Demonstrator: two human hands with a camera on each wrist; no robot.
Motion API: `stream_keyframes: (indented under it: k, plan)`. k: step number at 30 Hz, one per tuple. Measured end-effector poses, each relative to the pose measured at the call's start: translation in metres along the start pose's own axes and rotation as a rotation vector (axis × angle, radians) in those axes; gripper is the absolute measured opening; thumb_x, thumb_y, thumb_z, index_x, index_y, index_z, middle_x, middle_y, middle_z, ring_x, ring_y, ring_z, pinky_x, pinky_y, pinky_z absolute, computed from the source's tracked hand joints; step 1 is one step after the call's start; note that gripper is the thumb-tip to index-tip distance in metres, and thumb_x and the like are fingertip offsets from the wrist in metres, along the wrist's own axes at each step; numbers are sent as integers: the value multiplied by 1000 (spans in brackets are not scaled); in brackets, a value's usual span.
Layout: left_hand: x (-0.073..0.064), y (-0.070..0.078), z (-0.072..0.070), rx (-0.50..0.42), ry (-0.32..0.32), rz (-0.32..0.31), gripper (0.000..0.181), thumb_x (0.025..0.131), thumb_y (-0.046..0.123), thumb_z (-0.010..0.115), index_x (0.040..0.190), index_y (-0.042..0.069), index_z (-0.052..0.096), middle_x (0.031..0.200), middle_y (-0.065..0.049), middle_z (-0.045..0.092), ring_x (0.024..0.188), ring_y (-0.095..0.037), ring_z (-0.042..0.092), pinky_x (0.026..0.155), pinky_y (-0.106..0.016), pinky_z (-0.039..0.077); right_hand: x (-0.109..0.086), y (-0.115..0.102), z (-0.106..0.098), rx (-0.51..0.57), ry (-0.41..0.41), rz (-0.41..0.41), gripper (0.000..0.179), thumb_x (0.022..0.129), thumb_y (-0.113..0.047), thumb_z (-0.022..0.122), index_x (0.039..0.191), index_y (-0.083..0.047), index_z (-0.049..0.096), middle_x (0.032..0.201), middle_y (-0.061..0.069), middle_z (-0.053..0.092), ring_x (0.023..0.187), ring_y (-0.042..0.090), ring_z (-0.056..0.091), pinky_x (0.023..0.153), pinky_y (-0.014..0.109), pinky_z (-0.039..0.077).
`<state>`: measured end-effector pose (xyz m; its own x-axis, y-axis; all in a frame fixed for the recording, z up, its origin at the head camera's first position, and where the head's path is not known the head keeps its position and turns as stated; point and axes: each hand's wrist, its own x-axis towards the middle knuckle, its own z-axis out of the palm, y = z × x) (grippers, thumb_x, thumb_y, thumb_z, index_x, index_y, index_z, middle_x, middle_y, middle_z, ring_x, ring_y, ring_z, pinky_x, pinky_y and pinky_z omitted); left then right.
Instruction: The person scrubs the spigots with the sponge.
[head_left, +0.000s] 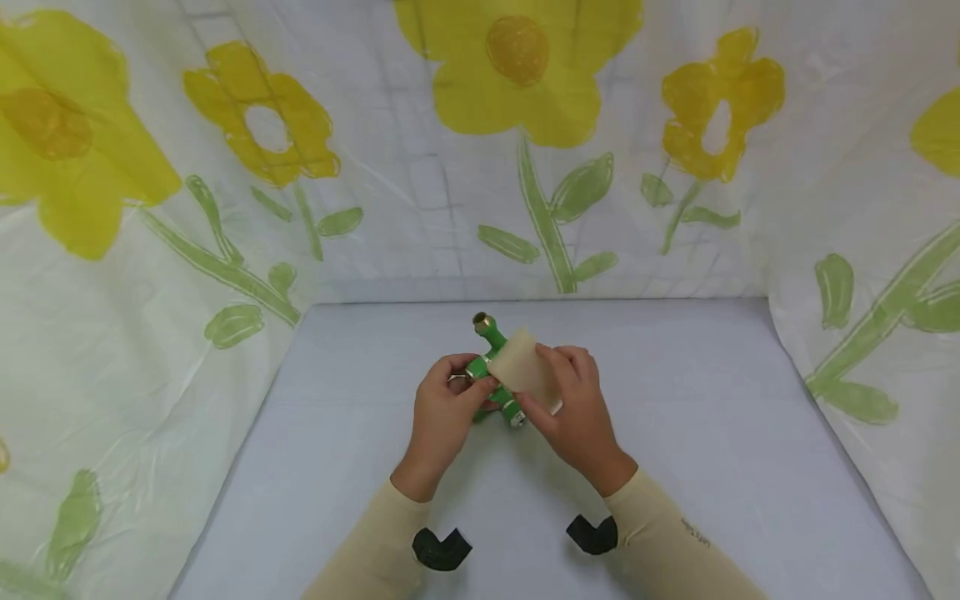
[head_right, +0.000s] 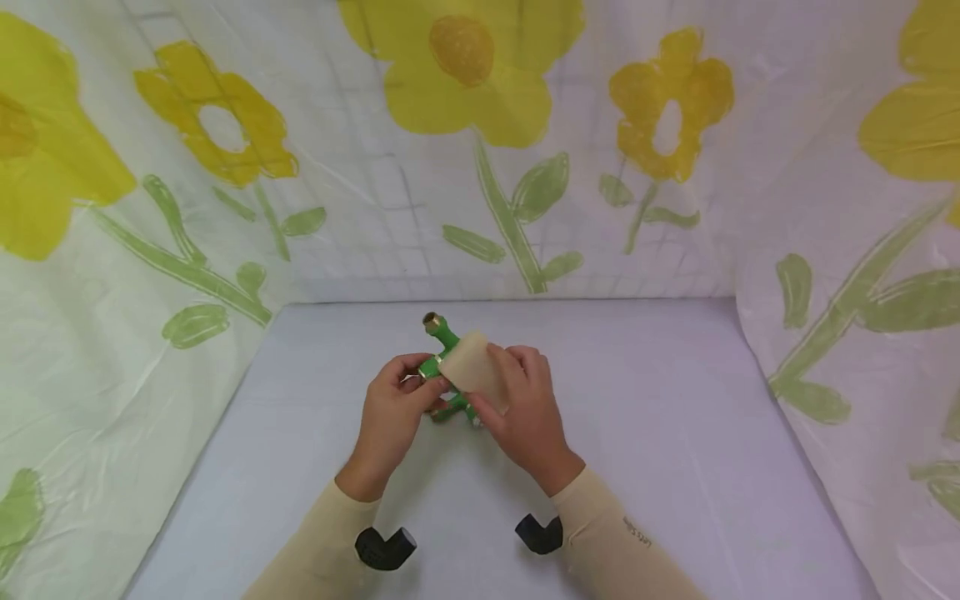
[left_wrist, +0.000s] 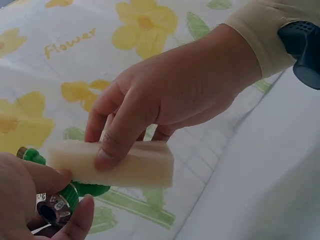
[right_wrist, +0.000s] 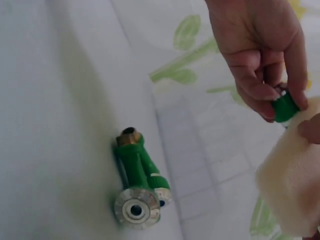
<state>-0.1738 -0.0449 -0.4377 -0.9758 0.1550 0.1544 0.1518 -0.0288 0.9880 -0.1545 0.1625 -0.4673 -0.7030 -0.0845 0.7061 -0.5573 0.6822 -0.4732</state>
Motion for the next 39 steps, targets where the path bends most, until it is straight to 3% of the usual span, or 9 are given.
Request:
stream_keyframes:
  k: [3, 8, 14, 19, 25, 31, 36, 39]
  plan:
    - [-1, -1, 1, 54, 46, 54, 38, 96, 2, 83, 132, -4, 70, 108, -13, 68, 90, -22, 67, 69, -27, 61, 3, 1, -1, -6, 56, -1, 68, 85, -13, 92, 143, 5, 61, 123, 24, 53, 115, 42, 52, 82, 56, 59]
    - [-4, -3, 4, 177, 35, 171, 41, 98, 4, 82, 136, -3, 70, 103, -9, 67, 89, -21, 63, 69, -21, 55, 9, 1, -1, -15, 200, 79, 65, 83, -10, 90, 141, 4, 63, 122, 24, 55, 115, 42, 54, 81, 59, 57]
    - [-3, -3, 7, 372, 146, 355, 41, 91, 2, 88, 126, -4, 66, 100, -5, 69, 80, -15, 66, 63, -24, 57, 5, -2, 3, -97, 177, -44, 64, 82, -15, 87, 138, 7, 64, 117, 25, 56, 105, 43, 55, 76, 54, 56]
    - [-3, -7, 12, 492, 120, 538, 38, 88, 0, 91, 119, -6, 71, 97, -8, 66, 78, -15, 66, 63, -26, 59, 14, 4, -3, -118, 260, 36, 63, 82, -13, 87, 138, 5, 65, 115, 24, 55, 105, 45, 53, 81, 59, 51]
    - [-2, -11, 12, 523, 144, 651, 40, 84, -5, 92, 119, -7, 71, 94, -11, 64, 75, -20, 67, 60, -28, 60, 11, 3, -2, -166, 105, -31, 60, 85, -21, 85, 133, 8, 66, 111, 24, 57, 96, 43, 56, 77, 55, 52]
    - [-2, -13, 11, 628, 100, 730, 39, 87, -4, 88, 121, -6, 70, 99, -12, 62, 84, -22, 65, 68, -33, 62, 12, 5, -1, -176, 158, 61, 60, 81, -19, 86, 133, 6, 68, 112, 23, 57, 97, 43, 56, 75, 55, 51]
    - [-2, -12, 9, 712, 121, 813, 38, 86, -4, 87, 121, -5, 71, 101, -12, 63, 93, -26, 64, 76, -34, 63, 9, 1, 5, -182, 81, 28, 58, 84, -20, 84, 130, 10, 67, 107, 24, 58, 94, 43, 57, 76, 56, 52]
    - [-2, -12, 7, 731, 108, 837, 39, 85, -5, 87, 121, -6, 71, 103, -13, 65, 94, -27, 63, 77, -34, 62, 9, 2, 5, -174, 94, 91, 59, 83, -19, 87, 131, 8, 68, 110, 22, 57, 95, 43, 56, 76, 55, 51]
